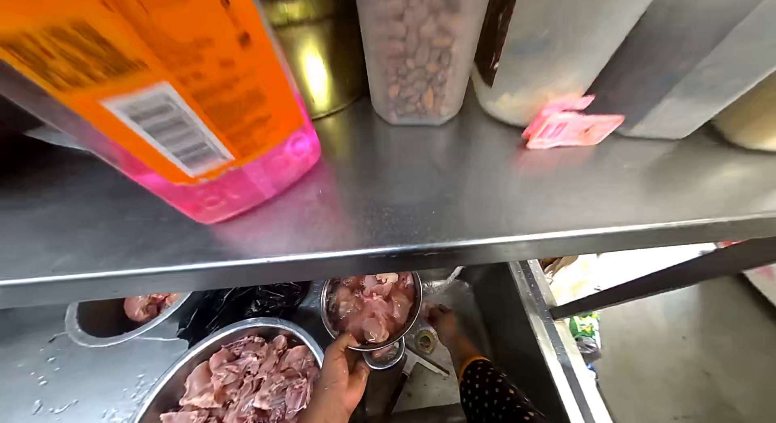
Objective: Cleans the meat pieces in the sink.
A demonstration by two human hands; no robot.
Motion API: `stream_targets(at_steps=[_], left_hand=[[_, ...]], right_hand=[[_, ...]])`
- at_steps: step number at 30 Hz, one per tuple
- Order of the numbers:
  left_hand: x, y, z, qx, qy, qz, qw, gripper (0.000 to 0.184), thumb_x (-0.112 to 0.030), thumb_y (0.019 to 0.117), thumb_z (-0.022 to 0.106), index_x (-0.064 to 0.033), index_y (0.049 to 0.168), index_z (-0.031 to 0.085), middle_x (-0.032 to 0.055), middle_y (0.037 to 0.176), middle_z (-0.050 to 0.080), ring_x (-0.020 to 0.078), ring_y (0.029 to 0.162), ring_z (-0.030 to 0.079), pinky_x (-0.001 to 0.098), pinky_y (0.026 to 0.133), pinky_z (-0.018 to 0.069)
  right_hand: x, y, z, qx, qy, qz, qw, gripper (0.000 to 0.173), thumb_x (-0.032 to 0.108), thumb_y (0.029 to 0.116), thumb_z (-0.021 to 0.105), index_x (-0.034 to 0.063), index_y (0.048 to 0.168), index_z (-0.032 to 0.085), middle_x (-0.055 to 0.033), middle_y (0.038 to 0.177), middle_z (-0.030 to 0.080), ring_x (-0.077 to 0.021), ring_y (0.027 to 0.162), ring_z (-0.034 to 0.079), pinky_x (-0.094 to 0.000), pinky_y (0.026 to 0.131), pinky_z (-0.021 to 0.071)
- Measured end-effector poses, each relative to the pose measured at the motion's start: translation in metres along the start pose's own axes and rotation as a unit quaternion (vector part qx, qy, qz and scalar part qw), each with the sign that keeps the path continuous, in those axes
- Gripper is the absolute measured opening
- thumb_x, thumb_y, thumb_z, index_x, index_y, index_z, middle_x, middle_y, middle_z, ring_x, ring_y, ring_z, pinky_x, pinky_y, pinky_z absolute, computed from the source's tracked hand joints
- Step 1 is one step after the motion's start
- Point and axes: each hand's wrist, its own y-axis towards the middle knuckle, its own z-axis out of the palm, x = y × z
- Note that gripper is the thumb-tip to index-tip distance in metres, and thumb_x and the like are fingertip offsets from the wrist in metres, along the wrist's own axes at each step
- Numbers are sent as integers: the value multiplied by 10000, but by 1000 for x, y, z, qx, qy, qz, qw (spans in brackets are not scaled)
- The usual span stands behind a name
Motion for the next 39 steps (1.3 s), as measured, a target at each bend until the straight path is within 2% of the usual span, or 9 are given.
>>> stream_targets(at_steps=[4,8,11,13,16,22,26,30,39], left_hand=[[-6,-18,8,1,-4,7,1000,217,-74,971,395,-3,1123,531,205,931,676,305,780,707,452,649,618],[-8,-39,16,-9,6,18,1000,214,-90,1001,367,-16,1132,519,177,877,675,280,720,699,438,614,613],[-6,-51,20,-15,6,18,1000,191,-75,990,371,-16,1097,518,166,844,665,272,700,689,433,614,608],[1,-55,21,-21,3,15,1000,186,-69,995,384,-10,1103,523,170,849,667,273,700,689,435,612,608],[14,-47,16,-16,1,10,1000,254,-44,973,400,-13,1213,477,191,902,649,289,722,677,444,605,595],[53,-30,31,-17,-17,-5,1000,367,-1,954,449,-36,1320,445,216,1001,649,322,796,687,477,630,599],[81,-18,44,-18,-13,-10,1000,328,-10,949,470,-15,1277,497,220,1014,647,317,818,668,476,669,583],[94,-16,62,-14,7,-13,1000,310,10,925,494,-11,1234,515,209,989,641,305,806,655,459,643,568],[102,-20,90,-72,129,61,987,831,88,837,645,-139,1536,258,250,1187,583,339,869,644,475,635,560]], right_hand=[[59,-14,-10,-17,178,100,979,344,218,1110,452,8,1379,497,-183,1038,638,-258,829,684,-409,734,611],[94,-26,-11,-28,175,109,978,299,223,1083,493,-32,1226,558,-189,956,652,-260,744,686,-402,672,621],[131,-49,-15,39,-208,12,977,303,148,1045,604,-71,1255,609,-202,1095,683,-245,910,692,-394,835,593],[166,-80,-18,72,-495,-72,863,321,256,957,696,-14,1129,718,-219,1152,713,-356,1106,682,-549,985,537],[214,-130,-27,101,-604,-150,777,290,332,929,710,57,1006,759,-173,1075,737,-364,1084,688,-600,965,534],[285,-234,-32,60,-457,-353,814,249,378,981,666,161,1024,780,4,939,727,-132,855,682,-370,842,584],[273,-223,-12,136,-441,-274,844,373,224,1008,593,77,1340,677,-140,1337,666,-239,1240,639,-421,1102,502],[241,-192,-4,103,-422,-186,881,721,424,972,651,88,1569,425,-230,1545,466,-365,1418,481,-508,1182,409],[188,-147,17,119,-251,-98,956,873,581,818,776,177,1536,487,-154,1480,565,-293,1370,546,-553,1140,448]])
